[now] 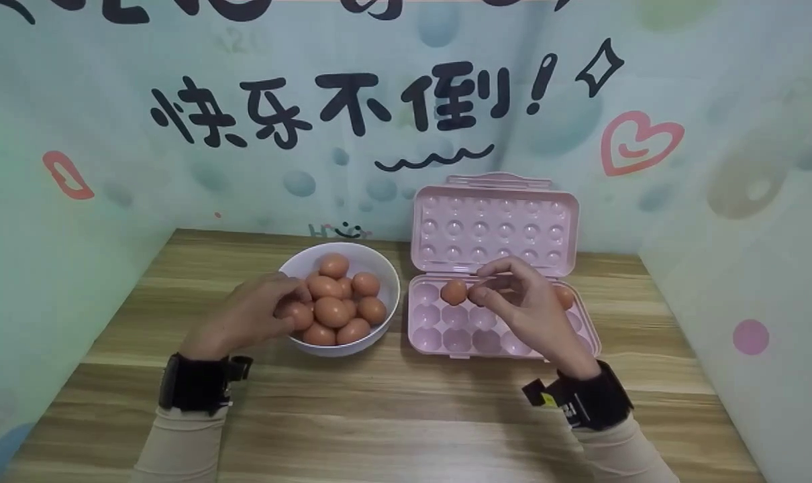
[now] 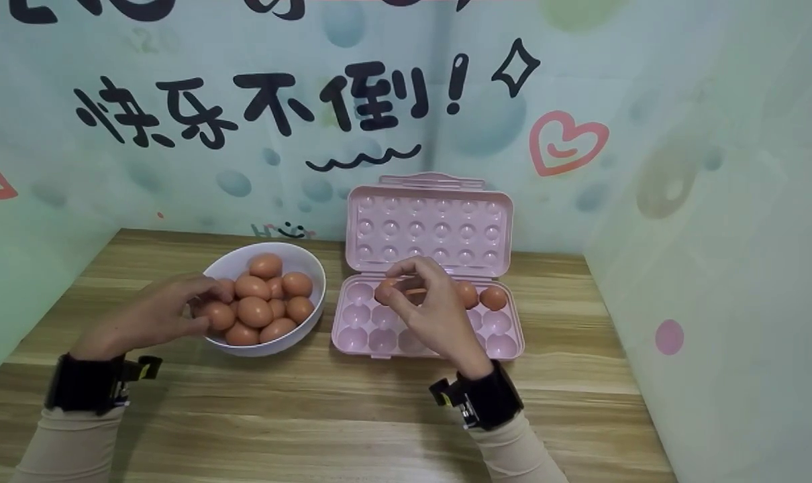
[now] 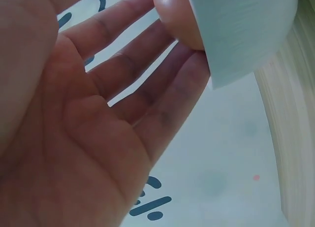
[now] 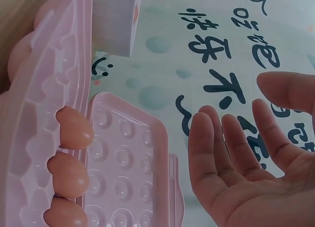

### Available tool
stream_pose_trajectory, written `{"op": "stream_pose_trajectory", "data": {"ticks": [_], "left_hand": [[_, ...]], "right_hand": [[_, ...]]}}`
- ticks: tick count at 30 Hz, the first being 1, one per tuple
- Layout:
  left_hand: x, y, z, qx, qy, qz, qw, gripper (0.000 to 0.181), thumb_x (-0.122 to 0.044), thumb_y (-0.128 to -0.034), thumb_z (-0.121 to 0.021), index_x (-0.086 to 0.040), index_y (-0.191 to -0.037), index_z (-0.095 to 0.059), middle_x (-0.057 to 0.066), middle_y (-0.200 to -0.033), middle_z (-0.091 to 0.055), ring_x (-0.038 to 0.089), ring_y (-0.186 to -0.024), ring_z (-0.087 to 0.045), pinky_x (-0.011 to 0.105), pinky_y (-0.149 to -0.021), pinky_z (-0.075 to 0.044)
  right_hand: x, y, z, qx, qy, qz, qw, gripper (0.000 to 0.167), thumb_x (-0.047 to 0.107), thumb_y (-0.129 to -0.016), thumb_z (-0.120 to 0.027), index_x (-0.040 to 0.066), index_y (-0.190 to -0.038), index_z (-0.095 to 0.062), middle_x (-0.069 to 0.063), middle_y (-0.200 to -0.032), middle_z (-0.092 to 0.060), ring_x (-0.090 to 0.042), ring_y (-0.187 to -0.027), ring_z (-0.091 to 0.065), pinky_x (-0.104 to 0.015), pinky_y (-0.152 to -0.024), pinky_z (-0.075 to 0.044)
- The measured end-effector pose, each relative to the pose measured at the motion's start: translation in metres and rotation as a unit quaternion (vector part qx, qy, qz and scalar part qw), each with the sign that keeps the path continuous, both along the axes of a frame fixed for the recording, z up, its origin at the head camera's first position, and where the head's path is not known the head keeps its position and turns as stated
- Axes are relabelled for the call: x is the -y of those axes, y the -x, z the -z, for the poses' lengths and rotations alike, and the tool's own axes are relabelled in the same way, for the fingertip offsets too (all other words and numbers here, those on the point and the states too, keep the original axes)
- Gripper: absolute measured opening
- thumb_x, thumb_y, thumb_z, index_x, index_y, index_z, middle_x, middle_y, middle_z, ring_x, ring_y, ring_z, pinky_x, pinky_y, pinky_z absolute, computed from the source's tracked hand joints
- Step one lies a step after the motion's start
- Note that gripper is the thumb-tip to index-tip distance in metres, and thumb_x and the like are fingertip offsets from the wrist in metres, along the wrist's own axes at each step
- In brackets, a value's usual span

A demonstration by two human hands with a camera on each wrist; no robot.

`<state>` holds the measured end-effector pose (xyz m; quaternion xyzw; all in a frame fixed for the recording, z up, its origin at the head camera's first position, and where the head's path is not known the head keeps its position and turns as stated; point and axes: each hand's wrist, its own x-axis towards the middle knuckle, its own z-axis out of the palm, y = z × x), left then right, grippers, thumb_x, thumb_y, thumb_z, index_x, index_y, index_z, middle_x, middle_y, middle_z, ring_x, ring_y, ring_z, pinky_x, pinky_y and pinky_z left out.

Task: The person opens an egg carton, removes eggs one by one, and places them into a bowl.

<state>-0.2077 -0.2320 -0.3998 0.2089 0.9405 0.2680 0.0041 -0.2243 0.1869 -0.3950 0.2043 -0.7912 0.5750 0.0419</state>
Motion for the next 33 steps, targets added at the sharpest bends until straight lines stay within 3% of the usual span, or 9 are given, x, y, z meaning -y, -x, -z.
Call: {"op": "stream_pose_trajectory", "data": {"ticks": [7,12,14,16,19,23,28,33], "left_hand": [[-0.012,-0.002,-0.006,-0.020,-0.033,0.001,0.9993,0.023,0.002,-0.0905,-0.068,-0.009,-0.110,-0.072,0.005,-0.099,-0.064,0.026,-0.094,-0.057,0.039,-0.080,-0.049],[-0.032,-0.002,-0.005,-0.075,-0.062,0.035,0.9946,0.023,0.002,-0.0919,-0.071,-0.008,-0.112,-0.073,0.006,-0.107,-0.072,0.026,-0.099,-0.066,0.041,-0.085,-0.058],[-0.040,-0.001,-0.004,-0.094,-0.077,0.046,0.9916,0.025,0.002,-0.0913,-0.074,-0.008,-0.114,-0.072,0.007,-0.113,-0.072,0.026,-0.104,-0.068,0.044,-0.090,-0.060],[-0.047,0.000,-0.004,-0.102,-0.089,0.047,0.9897,0.025,0.000,-0.0909,-0.077,-0.010,-0.113,-0.070,0.005,-0.109,-0.067,0.026,-0.104,-0.066,0.043,-0.089,-0.059],[-0.058,0.001,-0.003,-0.132,-0.088,0.051,0.9860,0.029,-0.001,-0.0895,-0.078,-0.011,-0.116,-0.070,0.005,-0.111,-0.067,0.027,-0.106,-0.062,0.041,-0.093,-0.055],[-0.071,0.003,-0.001,-0.169,-0.064,0.045,0.9825,0.031,-0.008,-0.0882,-0.077,-0.014,-0.118,-0.074,0.005,-0.120,-0.070,0.025,-0.114,-0.061,0.041,-0.098,-0.053],[-0.088,0.005,0.001,-0.153,-0.041,0.027,0.9871,0.040,-0.023,-0.0910,-0.075,-0.020,-0.130,-0.070,0.001,-0.133,-0.064,0.025,-0.128,-0.054,0.052,-0.103,-0.047],[-0.103,0.007,0.004,-0.131,-0.042,0.047,0.9893,0.051,-0.026,-0.0926,-0.077,-0.021,-0.141,-0.064,0.003,-0.146,-0.058,0.023,-0.135,-0.052,0.053,-0.110,-0.045]], "right_hand": [[-0.006,0.001,-0.003,-0.019,-0.013,0.006,0.9997,0.027,0.013,-0.095,-0.081,0.008,-0.118,-0.067,-0.011,-0.113,-0.073,-0.024,-0.101,-0.077,-0.035,-0.091,-0.062],[-0.014,0.002,-0.006,-0.052,-0.069,0.021,0.9960,0.030,0.014,-0.094,-0.082,0.009,-0.120,-0.068,-0.006,-0.117,-0.071,-0.019,-0.104,-0.075,-0.030,-0.090,-0.062],[-0.016,0.004,-0.008,-0.064,-0.095,0.023,0.9931,0.030,0.015,-0.094,-0.083,0.010,-0.120,-0.068,-0.004,-0.118,-0.071,-0.019,-0.103,-0.075,-0.030,-0.088,-0.062],[-0.016,0.009,-0.010,-0.086,-0.120,0.013,0.9889,0.031,0.015,-0.093,-0.083,0.009,-0.120,-0.069,-0.004,-0.118,-0.071,-0.022,-0.102,-0.075,-0.032,-0.087,-0.063],[-0.015,0.019,-0.012,-0.134,-0.179,-0.007,0.9747,0.033,0.015,-0.093,-0.084,0.007,-0.121,-0.070,-0.005,-0.118,-0.070,-0.024,-0.103,-0.075,-0.036,-0.087,-0.063],[-0.010,0.034,-0.015,-0.182,-0.257,-0.041,0.9483,0.034,0.009,-0.090,-0.083,0.008,-0.122,-0.071,-0.006,-0.119,-0.070,-0.025,-0.105,-0.072,-0.040,-0.091,-0.061],[-0.004,0.054,-0.014,-0.181,-0.330,-0.074,0.9235,0.043,0.005,-0.084,-0.082,0.010,-0.125,-0.071,-0.009,-0.121,-0.069,-0.030,-0.107,-0.068,-0.046,-0.095,-0.058],[0.006,0.072,-0.005,-0.164,-0.369,-0.102,0.9090,0.046,0.000,-0.081,-0.080,0.006,-0.125,-0.071,-0.015,-0.123,-0.067,-0.036,-0.110,-0.066,-0.048,-0.097,-0.056]]}}
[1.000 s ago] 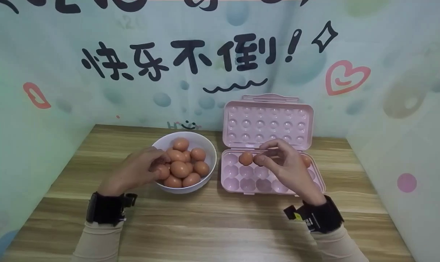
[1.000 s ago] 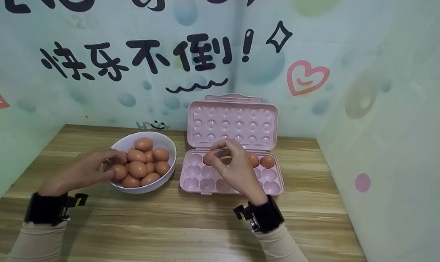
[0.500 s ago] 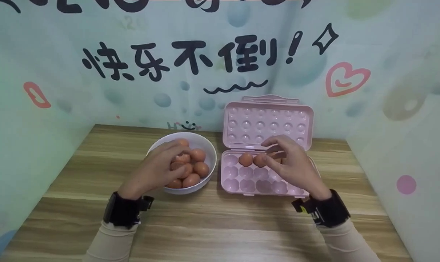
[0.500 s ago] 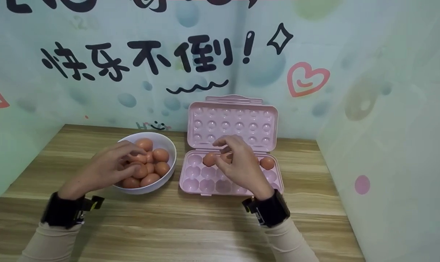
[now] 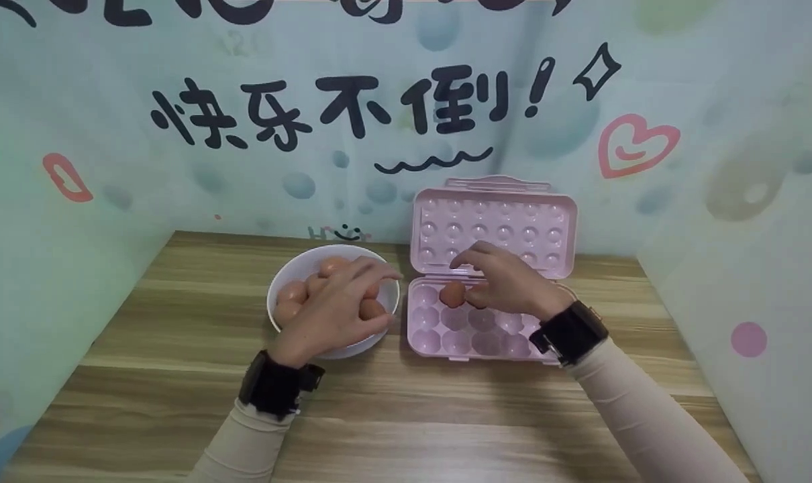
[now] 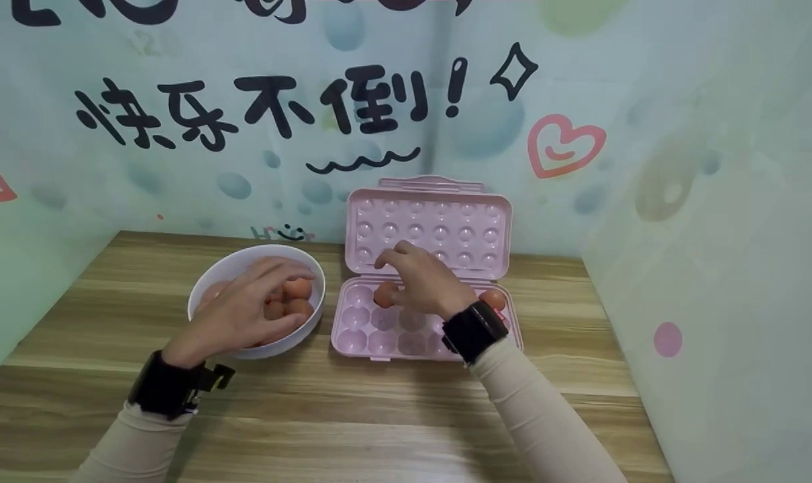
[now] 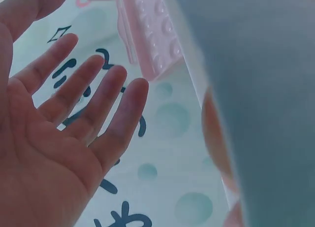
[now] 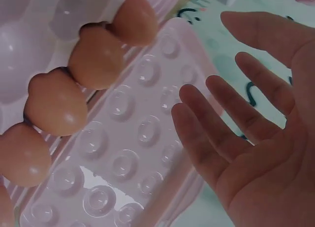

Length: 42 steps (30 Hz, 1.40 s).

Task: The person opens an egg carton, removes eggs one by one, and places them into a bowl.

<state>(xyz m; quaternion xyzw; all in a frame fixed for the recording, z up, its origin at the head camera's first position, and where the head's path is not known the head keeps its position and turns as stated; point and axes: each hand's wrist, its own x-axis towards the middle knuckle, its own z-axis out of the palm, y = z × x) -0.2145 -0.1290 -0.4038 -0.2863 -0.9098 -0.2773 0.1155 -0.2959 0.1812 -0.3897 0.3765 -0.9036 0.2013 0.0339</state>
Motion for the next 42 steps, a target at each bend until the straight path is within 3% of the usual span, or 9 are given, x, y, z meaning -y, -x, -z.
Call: {"op": "stream_pose_trajectory", "data": {"ticks": [7,13,16,23,31,42], "left_hand": [[-0.014,0.001,0.006,0.008,0.009,0.025,0.9996,0.059,-0.034,-0.0926,-0.083,-0.022,-0.146,-0.060,0.004,-0.152,-0.054,0.025,-0.140,-0.052,0.046,-0.116,-0.045],[-0.017,0.002,0.012,-0.007,0.019,0.027,0.9994,0.063,-0.034,-0.0904,-0.084,-0.022,-0.147,-0.060,0.004,-0.151,-0.055,0.025,-0.134,-0.056,0.047,-0.109,-0.050],[-0.019,0.003,0.014,-0.006,0.021,0.031,0.9993,0.063,-0.033,-0.0903,-0.084,-0.022,-0.147,-0.060,0.004,-0.151,-0.054,0.025,-0.136,-0.054,0.046,-0.112,-0.047],[-0.022,0.003,0.019,-0.023,0.033,0.036,0.9985,0.062,-0.033,-0.0899,-0.084,-0.024,-0.146,-0.060,0.003,-0.148,-0.056,0.027,-0.132,-0.054,0.048,-0.112,-0.046],[-0.023,0.005,0.022,-0.030,0.028,0.054,0.9977,0.060,-0.031,-0.0894,-0.085,-0.021,-0.144,-0.062,0.001,-0.145,-0.058,0.018,-0.135,-0.052,0.043,-0.115,-0.043],[-0.022,0.004,0.024,-0.030,0.028,0.047,0.9980,0.058,-0.031,-0.0905,-0.084,-0.020,-0.144,-0.063,0.002,-0.145,-0.059,0.020,-0.135,-0.052,0.045,-0.115,-0.042]], "right_hand": [[0.014,0.012,0.014,0.017,-0.042,0.006,0.9989,0.045,0.005,-0.083,-0.086,0.005,-0.126,-0.073,-0.018,-0.123,-0.068,-0.036,-0.110,-0.066,-0.047,-0.097,-0.056],[0.022,0.015,0.025,0.048,-0.076,0.047,0.9949,0.045,0.007,-0.086,-0.084,0.010,-0.130,-0.073,-0.008,-0.118,-0.064,-0.025,-0.103,-0.061,-0.041,-0.090,-0.058],[0.025,0.016,0.031,0.058,-0.080,0.059,0.9933,0.039,0.005,-0.086,-0.082,0.012,-0.123,-0.075,-0.003,-0.109,-0.062,-0.022,-0.097,-0.060,-0.036,-0.084,-0.056],[0.029,0.019,0.042,0.040,-0.069,0.053,0.9954,0.028,0.003,-0.080,-0.086,0.012,-0.105,-0.077,-0.001,-0.096,-0.060,-0.021,-0.088,-0.059,-0.036,-0.078,-0.054],[0.032,0.022,0.047,0.011,-0.069,0.032,0.9970,0.025,0.001,-0.079,-0.086,0.008,-0.102,-0.078,-0.005,-0.097,-0.064,-0.022,-0.088,-0.062,-0.036,-0.078,-0.056],[0.031,0.023,0.048,-0.004,-0.047,0.027,0.9985,0.022,-0.001,-0.078,-0.085,0.009,-0.096,-0.079,-0.003,-0.093,-0.062,-0.021,-0.085,-0.060,-0.034,-0.074,-0.054]]}}
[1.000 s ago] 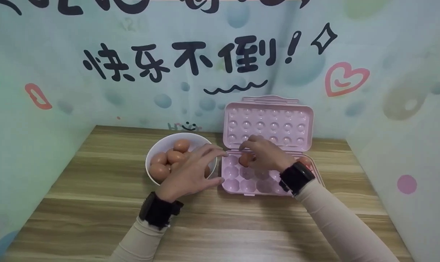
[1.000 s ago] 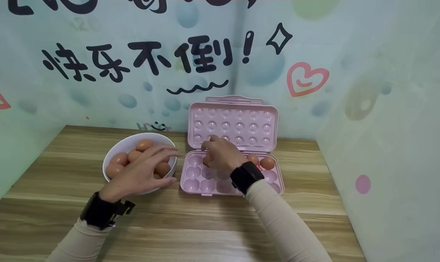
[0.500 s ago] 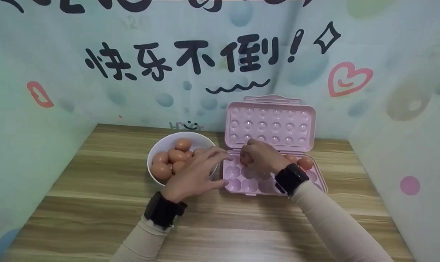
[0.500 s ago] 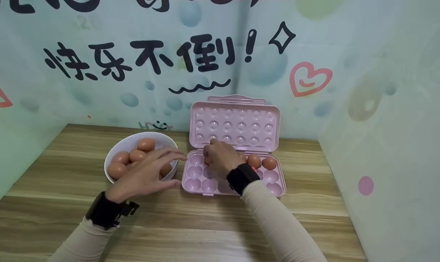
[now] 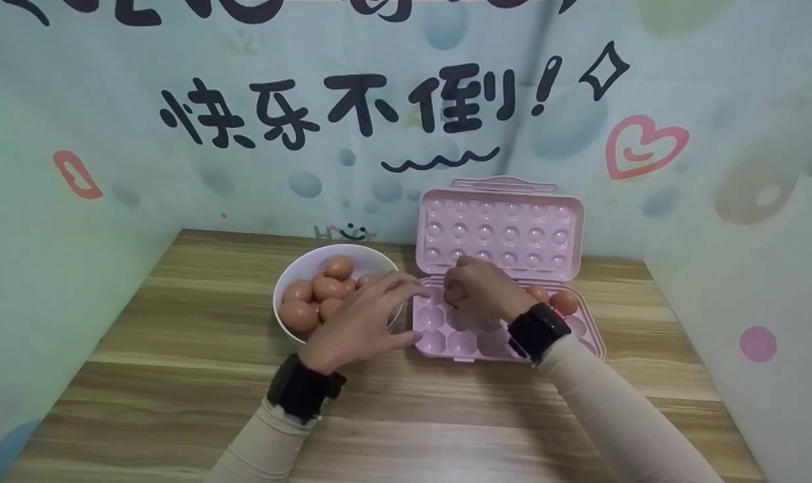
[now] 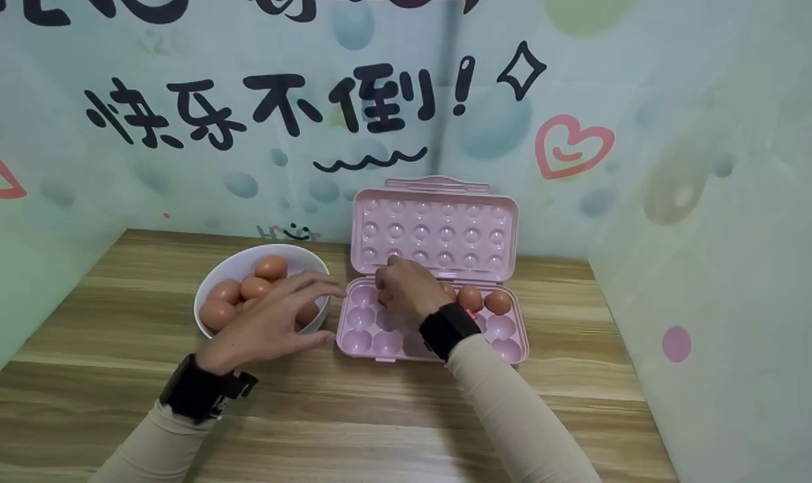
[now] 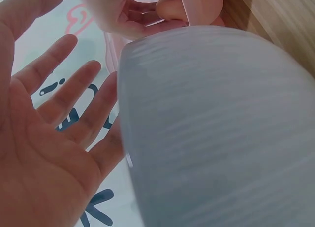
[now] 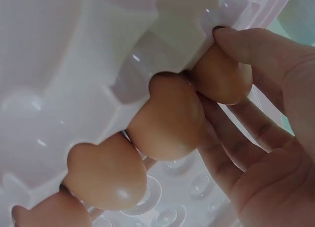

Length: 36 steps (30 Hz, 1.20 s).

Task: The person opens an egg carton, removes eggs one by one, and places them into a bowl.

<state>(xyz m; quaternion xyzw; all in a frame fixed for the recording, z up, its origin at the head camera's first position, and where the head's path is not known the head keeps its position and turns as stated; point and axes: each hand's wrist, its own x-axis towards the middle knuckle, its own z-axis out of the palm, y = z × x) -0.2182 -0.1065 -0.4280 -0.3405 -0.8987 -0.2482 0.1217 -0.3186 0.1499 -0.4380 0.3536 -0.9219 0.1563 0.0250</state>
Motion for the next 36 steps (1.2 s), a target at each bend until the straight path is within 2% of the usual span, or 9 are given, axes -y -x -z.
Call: {"op": "stream_pose_trajectory", "data": {"ticks": [4,7,11,13,18,24,27,32,36], "left_hand": [[-0.001,0.000,-0.001,-0.009,-0.002,-0.008,0.9999,0.057,-0.030,-0.0904,-0.084,-0.019,-0.143,-0.063,0.003,-0.145,-0.059,0.023,-0.133,-0.054,0.045,-0.114,-0.043],[-0.001,0.000,-0.002,-0.014,-0.008,-0.016,0.9997,0.057,-0.029,-0.0904,-0.084,-0.018,-0.142,-0.064,0.004,-0.145,-0.060,0.025,-0.132,-0.056,0.045,-0.113,-0.045],[-0.004,0.001,-0.003,-0.014,-0.019,-0.021,0.9995,0.056,-0.027,-0.0912,-0.084,-0.019,-0.142,-0.064,0.003,-0.143,-0.061,0.025,-0.130,-0.057,0.045,-0.112,-0.046],[-0.005,0.001,-0.004,-0.016,-0.025,-0.024,0.9993,0.055,-0.027,-0.0916,-0.084,-0.019,-0.142,-0.064,0.003,-0.143,-0.061,0.026,-0.129,-0.058,0.046,-0.112,-0.046],[-0.008,0.000,-0.005,-0.019,-0.035,-0.026,0.9989,0.054,-0.027,-0.0923,-0.084,-0.020,-0.142,-0.064,0.000,-0.139,-0.062,0.024,-0.127,-0.058,0.046,-0.111,-0.046],[-0.012,-0.001,-0.006,-0.016,-0.049,-0.016,0.9985,0.055,-0.024,-0.0922,-0.084,-0.018,-0.142,-0.062,-0.001,-0.137,-0.062,0.019,-0.124,-0.058,0.041,-0.109,-0.047],[-0.015,-0.003,-0.006,-0.009,-0.060,-0.015,0.9980,0.056,-0.022,-0.0919,-0.085,-0.017,-0.143,-0.061,0.000,-0.137,-0.062,0.017,-0.123,-0.058,0.038,-0.110,-0.049],[-0.019,-0.006,-0.006,-0.009,-0.069,-0.006,0.9975,0.055,-0.023,-0.0921,-0.085,-0.017,-0.142,-0.061,0.000,-0.136,-0.062,0.015,-0.122,-0.059,0.033,-0.109,-0.052],[-0.022,-0.006,-0.004,-0.019,-0.071,0.013,0.9972,0.053,-0.025,-0.0924,-0.085,-0.016,-0.139,-0.061,0.001,-0.133,-0.063,0.016,-0.116,-0.062,0.031,-0.101,-0.055]], "right_hand": [[-0.004,-0.004,-0.009,-0.015,0.016,-0.001,0.9997,0.022,0.003,-0.081,-0.087,0.010,-0.101,-0.079,-0.004,-0.096,-0.065,-0.022,-0.088,-0.063,-0.034,-0.078,-0.057],[-0.008,-0.009,-0.017,-0.055,0.049,-0.020,0.9971,0.023,0.006,-0.082,-0.089,0.008,-0.103,-0.078,-0.006,-0.096,-0.067,-0.023,-0.088,-0.065,-0.036,-0.078,-0.058],[-0.014,-0.022,-0.026,-0.099,0.120,-0.040,0.9870,0.025,0.006,-0.082,-0.089,0.005,-0.103,-0.077,-0.008,-0.096,-0.069,-0.023,-0.087,-0.064,-0.038,-0.077,-0.059],[-0.016,-0.031,-0.029,-0.102,0.158,-0.035,0.9816,0.025,0.007,-0.082,-0.089,0.006,-0.103,-0.077,-0.007,-0.097,-0.069,-0.021,-0.088,-0.065,-0.036,-0.077,-0.060],[-0.019,-0.055,-0.034,-0.032,0.241,0.016,0.9699,0.026,0.017,-0.086,-0.090,0.008,-0.107,-0.076,-0.003,-0.101,-0.070,-0.016,-0.092,-0.068,-0.029,-0.081,-0.063],[-0.020,-0.080,-0.036,0.059,0.317,0.066,0.9443,0.032,0.019,-0.087,-0.090,0.011,-0.114,-0.074,-0.005,-0.110,-0.071,-0.020,-0.096,-0.075,-0.030,-0.085,-0.063],[-0.019,-0.088,-0.034,0.082,0.339,0.068,0.9348,0.034,0.020,-0.087,-0.090,0.011,-0.115,-0.074,-0.005,-0.111,-0.074,-0.021,-0.097,-0.076,-0.033,-0.087,-0.063],[-0.019,-0.099,-0.029,0.106,0.353,0.066,0.9274,0.034,0.025,-0.088,-0.089,0.014,-0.115,-0.073,-0.002,-0.112,-0.074,-0.019,-0.102,-0.075,-0.036,-0.093,-0.062],[-0.019,-0.103,-0.024,0.127,0.360,0.072,0.9215,0.034,0.026,-0.089,-0.088,0.015,-0.117,-0.072,-0.002,-0.115,-0.073,-0.021,-0.104,-0.074,-0.038,-0.095,-0.061]]}}
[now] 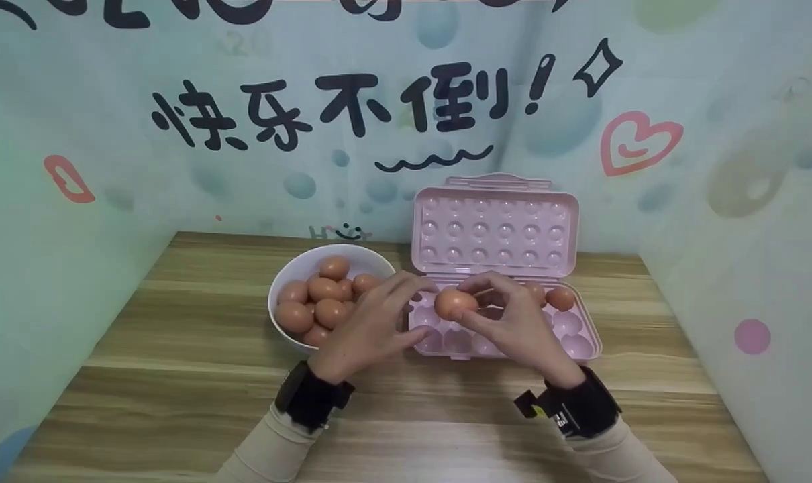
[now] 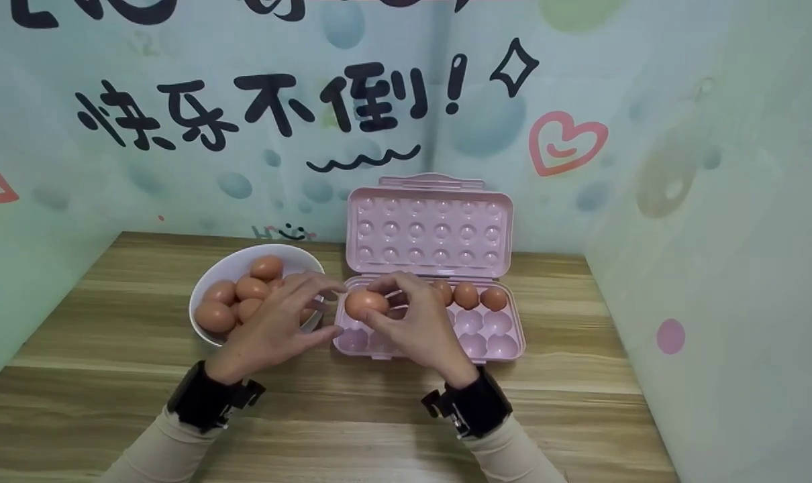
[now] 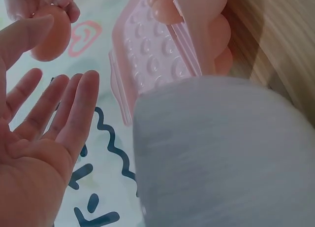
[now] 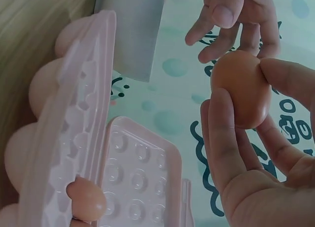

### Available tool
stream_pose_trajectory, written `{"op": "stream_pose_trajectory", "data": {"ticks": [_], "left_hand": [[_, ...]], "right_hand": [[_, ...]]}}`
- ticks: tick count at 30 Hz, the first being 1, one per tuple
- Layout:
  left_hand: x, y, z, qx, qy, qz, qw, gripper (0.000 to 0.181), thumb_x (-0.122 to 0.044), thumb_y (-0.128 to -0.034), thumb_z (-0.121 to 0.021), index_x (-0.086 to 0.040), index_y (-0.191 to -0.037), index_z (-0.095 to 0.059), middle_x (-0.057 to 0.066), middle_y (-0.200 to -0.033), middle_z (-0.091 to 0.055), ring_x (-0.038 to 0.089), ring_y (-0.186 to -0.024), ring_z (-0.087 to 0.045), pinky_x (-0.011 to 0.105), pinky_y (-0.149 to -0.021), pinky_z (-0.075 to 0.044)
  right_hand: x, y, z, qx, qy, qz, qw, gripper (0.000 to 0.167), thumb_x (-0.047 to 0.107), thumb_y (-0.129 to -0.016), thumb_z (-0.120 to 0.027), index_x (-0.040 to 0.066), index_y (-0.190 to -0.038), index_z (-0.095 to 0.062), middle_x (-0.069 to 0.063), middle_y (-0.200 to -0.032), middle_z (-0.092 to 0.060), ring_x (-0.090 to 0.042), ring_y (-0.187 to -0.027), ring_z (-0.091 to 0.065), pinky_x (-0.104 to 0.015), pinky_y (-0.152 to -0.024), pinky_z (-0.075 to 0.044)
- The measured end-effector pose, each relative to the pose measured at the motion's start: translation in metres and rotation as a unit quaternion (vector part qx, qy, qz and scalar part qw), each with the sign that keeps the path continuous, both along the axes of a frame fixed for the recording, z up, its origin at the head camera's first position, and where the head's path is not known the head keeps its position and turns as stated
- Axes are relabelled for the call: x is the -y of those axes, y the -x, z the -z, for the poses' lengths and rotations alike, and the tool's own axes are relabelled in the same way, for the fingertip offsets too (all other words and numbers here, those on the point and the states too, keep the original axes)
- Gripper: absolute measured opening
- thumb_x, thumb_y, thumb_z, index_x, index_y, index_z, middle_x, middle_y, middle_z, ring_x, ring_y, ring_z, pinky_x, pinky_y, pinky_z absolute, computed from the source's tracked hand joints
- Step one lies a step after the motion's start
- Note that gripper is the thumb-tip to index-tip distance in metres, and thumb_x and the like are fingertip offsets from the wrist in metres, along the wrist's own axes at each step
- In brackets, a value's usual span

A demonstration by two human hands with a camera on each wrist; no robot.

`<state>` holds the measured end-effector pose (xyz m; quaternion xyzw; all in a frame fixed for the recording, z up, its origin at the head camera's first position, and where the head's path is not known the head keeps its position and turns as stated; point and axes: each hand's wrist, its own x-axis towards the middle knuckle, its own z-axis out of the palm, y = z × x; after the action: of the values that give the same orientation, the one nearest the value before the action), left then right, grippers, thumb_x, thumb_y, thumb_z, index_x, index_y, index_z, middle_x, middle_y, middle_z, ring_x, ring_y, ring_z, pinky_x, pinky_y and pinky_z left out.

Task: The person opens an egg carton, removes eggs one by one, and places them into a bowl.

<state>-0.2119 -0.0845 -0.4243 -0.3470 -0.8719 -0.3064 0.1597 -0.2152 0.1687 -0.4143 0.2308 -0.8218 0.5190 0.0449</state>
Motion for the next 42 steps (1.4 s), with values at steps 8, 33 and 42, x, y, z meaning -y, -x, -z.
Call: {"op": "stream_pose_trajectory", "data": {"ticks": [8,33,42], "left_hand": [[-0.007,-0.002,0.003,-0.017,-0.014,0.021,0.9995,0.046,-0.026,-0.0914,-0.085,-0.016,-0.131,-0.063,0.001,-0.128,-0.064,0.021,-0.108,-0.065,0.031,-0.092,-0.057],[0.045,0.006,-0.021,-0.033,0.014,-0.048,0.9982,0.037,-0.024,-0.0887,-0.085,-0.014,-0.120,-0.069,0.002,-0.119,-0.067,0.021,-0.104,-0.063,0.037,-0.090,-0.054],[0.082,0.009,-0.026,0.064,0.023,-0.074,0.9949,0.037,-0.017,-0.0855,-0.088,-0.010,-0.116,-0.068,0.005,-0.111,-0.067,0.024,-0.101,-0.061,0.041,-0.090,-0.053]], "right_hand": [[0.003,-0.004,0.009,0.002,0.014,-0.013,0.9998,0.034,0.022,-0.090,-0.087,0.009,-0.117,-0.071,-0.008,-0.118,-0.070,-0.024,-0.106,-0.073,-0.034,-0.092,-0.062],[-0.005,-0.002,0.000,-0.003,0.066,-0.022,0.9976,0.022,0.001,-0.094,-0.078,0.003,-0.115,-0.070,-0.010,-0.112,-0.074,-0.027,-0.105,-0.073,-0.035,-0.089,-0.063],[-0.011,0.001,-0.002,-0.003,0.057,-0.001,0.9983,0.022,-0.001,-0.095,-0.076,0.004,-0.115,-0.071,-0.010,-0.112,-0.074,-0.026,-0.106,-0.073,-0.033,-0.091,-0.062]]}}
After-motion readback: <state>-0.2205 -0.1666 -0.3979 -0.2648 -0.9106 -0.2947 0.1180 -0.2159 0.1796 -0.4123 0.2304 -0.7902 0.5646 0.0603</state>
